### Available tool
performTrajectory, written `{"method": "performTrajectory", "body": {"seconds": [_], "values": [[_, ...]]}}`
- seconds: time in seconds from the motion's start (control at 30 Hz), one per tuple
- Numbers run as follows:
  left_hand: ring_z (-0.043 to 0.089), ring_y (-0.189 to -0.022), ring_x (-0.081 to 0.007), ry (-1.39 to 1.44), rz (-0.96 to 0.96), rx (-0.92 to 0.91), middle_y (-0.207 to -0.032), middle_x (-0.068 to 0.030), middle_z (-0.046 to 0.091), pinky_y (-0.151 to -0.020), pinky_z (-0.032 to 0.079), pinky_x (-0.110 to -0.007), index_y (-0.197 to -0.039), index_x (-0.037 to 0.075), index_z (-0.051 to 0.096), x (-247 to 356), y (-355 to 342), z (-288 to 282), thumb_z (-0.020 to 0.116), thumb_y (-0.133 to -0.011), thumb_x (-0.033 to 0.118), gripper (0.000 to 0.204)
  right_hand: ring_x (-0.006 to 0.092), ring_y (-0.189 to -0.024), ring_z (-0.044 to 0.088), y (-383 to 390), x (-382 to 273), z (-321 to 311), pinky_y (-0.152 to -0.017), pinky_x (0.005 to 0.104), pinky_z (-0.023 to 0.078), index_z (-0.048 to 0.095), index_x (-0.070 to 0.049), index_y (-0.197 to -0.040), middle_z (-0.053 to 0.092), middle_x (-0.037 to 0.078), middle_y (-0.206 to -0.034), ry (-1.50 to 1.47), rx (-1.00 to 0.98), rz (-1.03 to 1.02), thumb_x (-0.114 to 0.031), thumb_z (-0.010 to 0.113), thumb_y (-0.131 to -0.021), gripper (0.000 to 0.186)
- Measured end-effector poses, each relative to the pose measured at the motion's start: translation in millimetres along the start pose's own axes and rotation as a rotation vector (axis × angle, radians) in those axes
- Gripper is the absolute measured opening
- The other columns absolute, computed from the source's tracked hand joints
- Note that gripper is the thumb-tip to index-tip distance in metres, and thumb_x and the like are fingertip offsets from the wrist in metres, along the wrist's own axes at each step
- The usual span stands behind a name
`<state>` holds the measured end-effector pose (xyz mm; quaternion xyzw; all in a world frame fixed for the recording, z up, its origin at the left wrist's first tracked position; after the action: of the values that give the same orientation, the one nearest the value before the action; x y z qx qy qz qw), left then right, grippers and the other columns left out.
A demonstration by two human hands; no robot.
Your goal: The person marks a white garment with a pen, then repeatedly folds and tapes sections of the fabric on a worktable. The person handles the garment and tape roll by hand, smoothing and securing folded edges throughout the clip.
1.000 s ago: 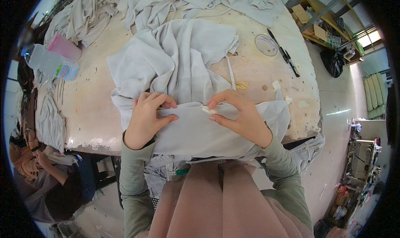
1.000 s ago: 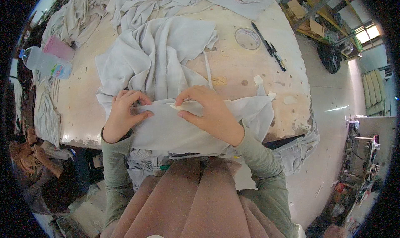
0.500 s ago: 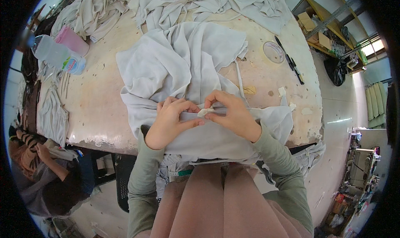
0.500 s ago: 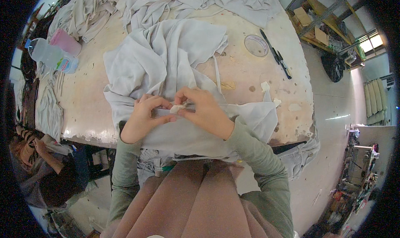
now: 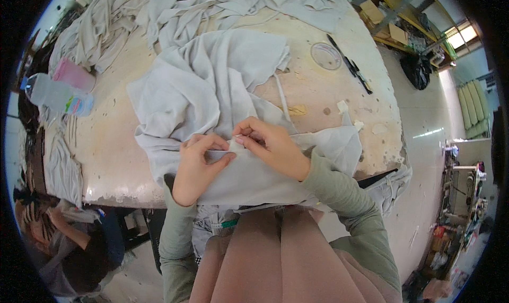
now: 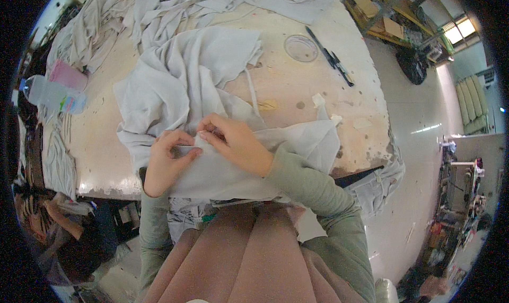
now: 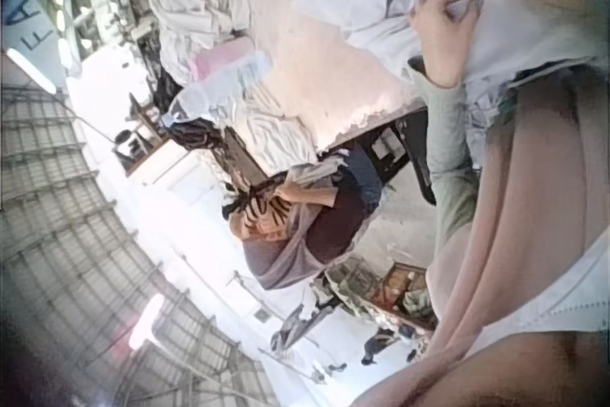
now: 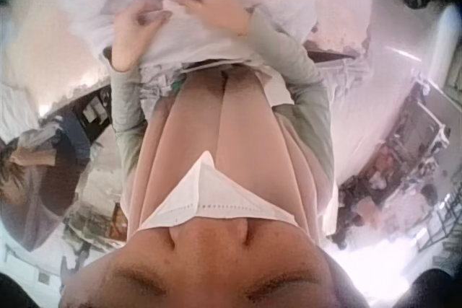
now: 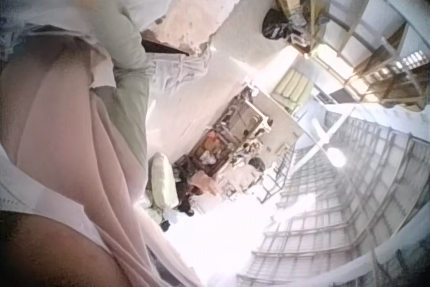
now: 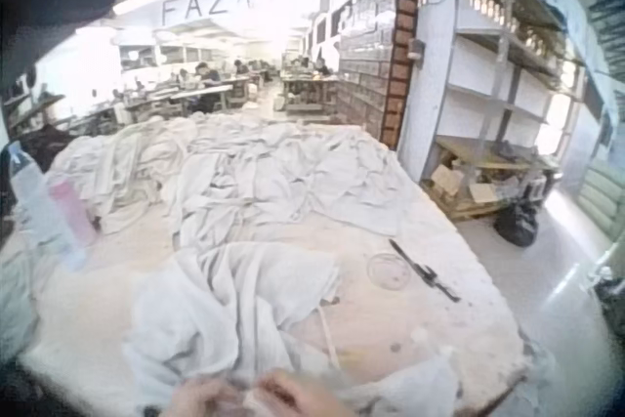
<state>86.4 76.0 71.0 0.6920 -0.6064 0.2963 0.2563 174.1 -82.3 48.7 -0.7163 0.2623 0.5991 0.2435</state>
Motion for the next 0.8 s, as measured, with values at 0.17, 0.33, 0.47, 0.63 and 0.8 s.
{"method": "performTrajectory", "body": {"seconds": [0.17, 0.33, 0.47, 0.63, 0.8], "values": [[0.051, -0.089, -0.0167, -0.077, -0.006, 0.171, -0.082, 0.0041, 0.063, -0.088, 0.029, -0.036, -0.089, 0.014, 0.063, 15, 5, -3, 0.074, -0.071, 0.016, 0.021, 0.0076, -0.08, 0.057, 2, 4, 4, -0.069, 0.0223, 0.046, 0.055, -0.001, -0.105, 0.062, 0.005, -0.087, -0.072, 0.06, 0.105, -0.003, 0.057, -0.089, 0.016], [0.05, -0.09, -0.0197, -0.369, 0.147, 0.303, -0.086, 0.0039, 0.064, -0.087, 0.03, -0.038, -0.095, 0.014, 0.064, 34, 11, -10, 0.072, -0.073, 0.016, 0.023, 0.0133, -0.073, 0.057, 2, -2, -1, -0.064, 0.0268, 0.045, 0.056, -0.001, -0.103, 0.059, 0.008, -0.083, 0.127, 0.049, -0.196, -0.006, 0.058, -0.089, 0.015], [0.05, -0.09, -0.0221, -0.471, 0.267, 0.324, -0.087, 0.0018, 0.064, -0.086, 0.031, -0.039, -0.096, 0.013, 0.064, 39, 13, -14, 0.07, -0.075, 0.015, 0.022, 0.0218, -0.076, 0.055, 2, -6, 2, -0.068, 0.0327, 0.043, 0.056, -0.002, -0.1, 0.057, 0.01, -0.085, 0.284, -0.029, -0.337, -0.015, 0.059, -0.088, 0.019], [0.052, -0.085, -0.0224, -0.345, 0.258, 0.248, -0.088, -0.0035, 0.063, -0.083, 0.035, -0.036, -0.097, 0.01, 0.063, 34, 4, -30, 0.066, -0.078, 0.011, 0.019, 0.0264, -0.083, 0.058, 7, -30, -12, -0.074, 0.0379, 0.046, 0.054, -0.003, -0.09, 0.059, 0.011, -0.088, 0.777, 0.126, -0.526, -0.023, 0.056, -0.089, 0.021], [0.046, -0.074, -0.0046, -0.126, 0.019, 0.664, -0.085, 0.0035, 0.06, -0.068, 0.037, -0.018, -0.102, 0.005, 0.062, -34, -14, -168, 0.058, -0.087, 0.011, 0.017, 0.0176, -0.098, 0.058, 19, -52, -108, -0.089, 0.0297, 0.041, 0.059, -0.007, -0.11, 0.063, 0.007, -0.101, 0.218, 0.459, -0.362, -0.018, 0.05, -0.093, 0.022]]}}
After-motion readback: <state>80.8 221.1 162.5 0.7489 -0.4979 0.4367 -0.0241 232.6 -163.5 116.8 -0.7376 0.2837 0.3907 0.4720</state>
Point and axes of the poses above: each hand's wrist, its own y-axis away from the middle knuckle, its own z-axis out of the palm, x = y × z, the point moved 2 cm from there along -y, towards the middle knuckle
